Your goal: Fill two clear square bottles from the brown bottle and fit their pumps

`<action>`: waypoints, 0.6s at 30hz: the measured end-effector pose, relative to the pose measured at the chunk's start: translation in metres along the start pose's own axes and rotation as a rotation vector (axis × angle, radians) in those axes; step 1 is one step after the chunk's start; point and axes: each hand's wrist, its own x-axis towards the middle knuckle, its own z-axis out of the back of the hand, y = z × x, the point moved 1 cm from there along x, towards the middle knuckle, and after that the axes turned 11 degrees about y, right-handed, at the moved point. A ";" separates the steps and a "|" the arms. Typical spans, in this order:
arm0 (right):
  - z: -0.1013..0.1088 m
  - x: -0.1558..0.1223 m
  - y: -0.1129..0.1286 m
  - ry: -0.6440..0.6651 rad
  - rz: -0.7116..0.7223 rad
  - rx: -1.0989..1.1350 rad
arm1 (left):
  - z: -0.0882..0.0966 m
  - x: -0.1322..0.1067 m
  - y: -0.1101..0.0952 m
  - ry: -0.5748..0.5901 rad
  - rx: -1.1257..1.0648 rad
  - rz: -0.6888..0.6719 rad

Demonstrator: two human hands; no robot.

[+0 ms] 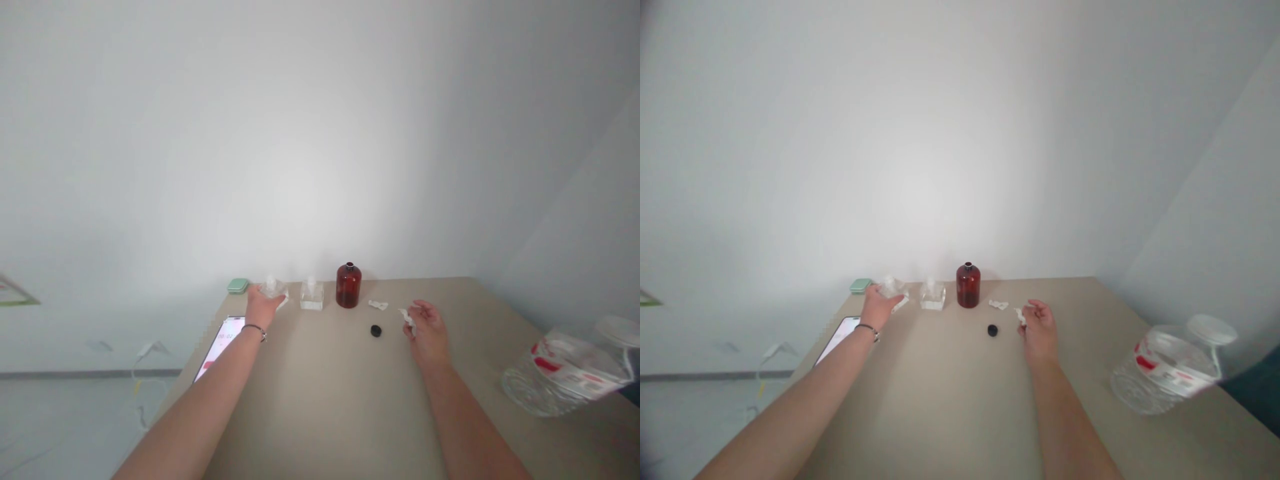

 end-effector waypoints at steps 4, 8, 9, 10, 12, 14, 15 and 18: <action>0.010 0.006 -0.011 -0.006 -0.027 -0.177 | -0.006 0.012 0.004 0.009 0.086 0.034; 0.012 0.007 -0.013 -0.024 -0.072 -0.257 | -0.010 0.013 0.004 0.027 0.158 0.064; 0.012 0.007 -0.013 -0.032 -0.083 -0.267 | -0.011 0.012 0.003 0.032 0.174 0.072; 0.012 0.007 -0.013 -0.038 -0.094 -0.275 | -0.012 0.012 0.003 0.036 0.192 0.081; 0.012 0.007 -0.012 -0.042 -0.113 -0.286 | -0.013 0.012 0.002 0.039 0.228 0.107; 0.011 0.006 -0.011 -0.036 -0.127 -0.292 | -0.013 0.012 0.001 0.035 0.265 0.140; 0.011 0.005 -0.011 -0.033 -0.132 -0.294 | -0.013 0.012 0.001 0.032 0.282 0.156; 0.008 0.003 -0.010 -0.021 -0.149 -0.301 | -0.014 0.008 -0.001 0.031 0.313 0.187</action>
